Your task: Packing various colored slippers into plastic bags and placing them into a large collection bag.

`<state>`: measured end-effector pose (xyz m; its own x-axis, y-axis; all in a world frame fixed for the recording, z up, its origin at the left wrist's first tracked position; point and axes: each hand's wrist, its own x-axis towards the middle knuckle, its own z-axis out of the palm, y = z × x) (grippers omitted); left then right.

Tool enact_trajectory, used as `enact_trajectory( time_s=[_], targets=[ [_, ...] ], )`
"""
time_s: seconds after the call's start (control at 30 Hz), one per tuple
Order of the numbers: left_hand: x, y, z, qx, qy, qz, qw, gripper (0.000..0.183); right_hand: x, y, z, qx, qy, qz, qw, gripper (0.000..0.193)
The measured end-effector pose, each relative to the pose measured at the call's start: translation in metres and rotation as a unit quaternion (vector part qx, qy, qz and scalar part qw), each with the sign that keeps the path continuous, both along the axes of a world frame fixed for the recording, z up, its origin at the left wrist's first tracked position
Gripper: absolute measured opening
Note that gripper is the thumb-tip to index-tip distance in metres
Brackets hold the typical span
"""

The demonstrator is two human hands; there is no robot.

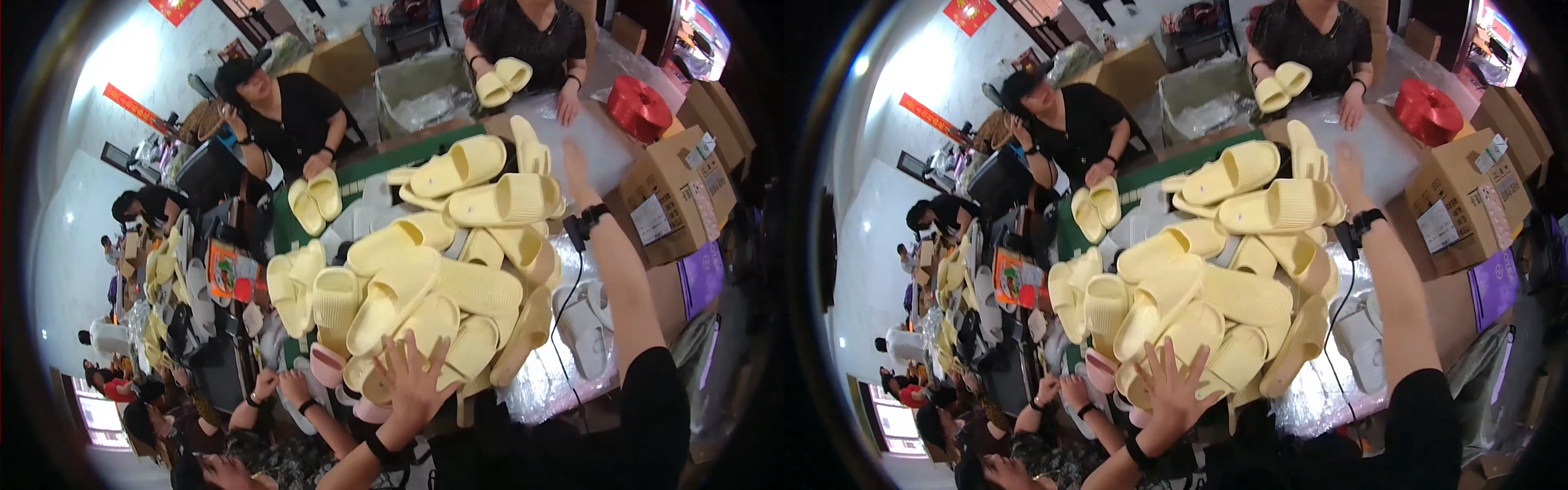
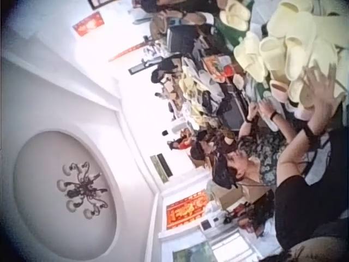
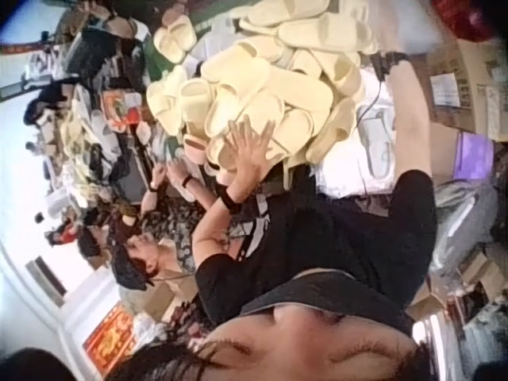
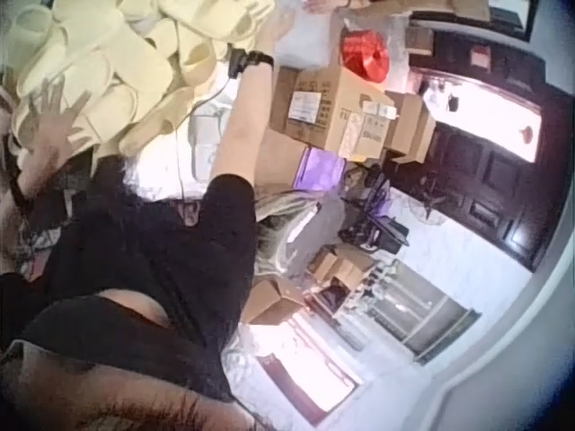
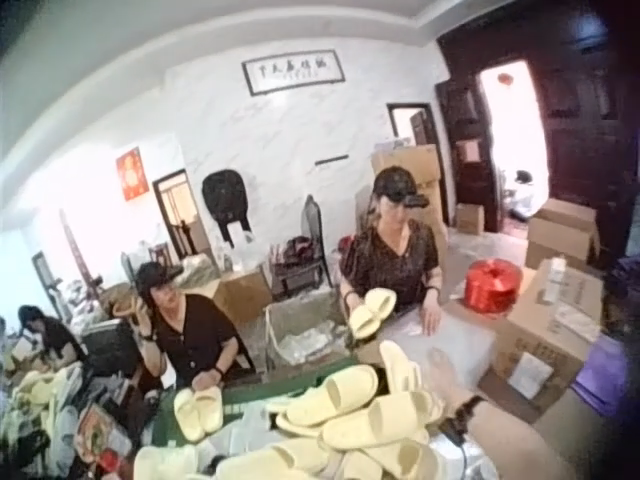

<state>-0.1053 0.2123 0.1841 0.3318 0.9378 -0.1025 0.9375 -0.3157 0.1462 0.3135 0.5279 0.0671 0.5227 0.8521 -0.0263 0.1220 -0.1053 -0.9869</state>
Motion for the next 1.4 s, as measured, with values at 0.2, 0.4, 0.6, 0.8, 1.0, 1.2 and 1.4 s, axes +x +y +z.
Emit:
enact_trajectory(
  time_s=[0.2,0.4,0.6,0.8,1.0,1.2,1.4],
  targets=[
    [-0.025,-0.041,-0.072,-0.008,0.059,0.071,0.996,0.062,-0.109,-0.190,0.035,-0.014,-0.396,0.424,0.814,0.101],
    [-0.010,0.002,-0.080,0.121,-0.012,0.066,0.990,0.037,-0.127,-0.303,-0.013,-0.117,-0.556,0.448,0.690,0.097],
    [-0.023,0.019,-0.089,0.198,-0.003,-0.013,0.980,0.024,-0.118,-0.267,0.016,-0.175,-0.403,0.469,0.766,0.076],
    [-0.040,0.011,-0.093,0.255,0.011,0.026,0.966,0.026,-0.113,-0.238,0.082,0.033,-0.270,0.336,0.902,0.050],
    [-0.052,-0.002,-0.103,0.283,0.026,0.040,0.958,0.025,-0.143,-0.163,0.187,0.091,-0.058,0.303,0.947,0.028],
    [-0.057,-0.004,-0.104,0.304,0.020,0.121,0.945,0.024,-0.186,-0.070,0.256,0.149,-0.005,0.340,0.929,0.035],
    [-0.067,0.010,-0.089,0.204,0.020,0.107,0.973,0.030,-0.256,-0.007,0.201,-0.003,-0.304,0.271,0.913,0.032]
  ],
)
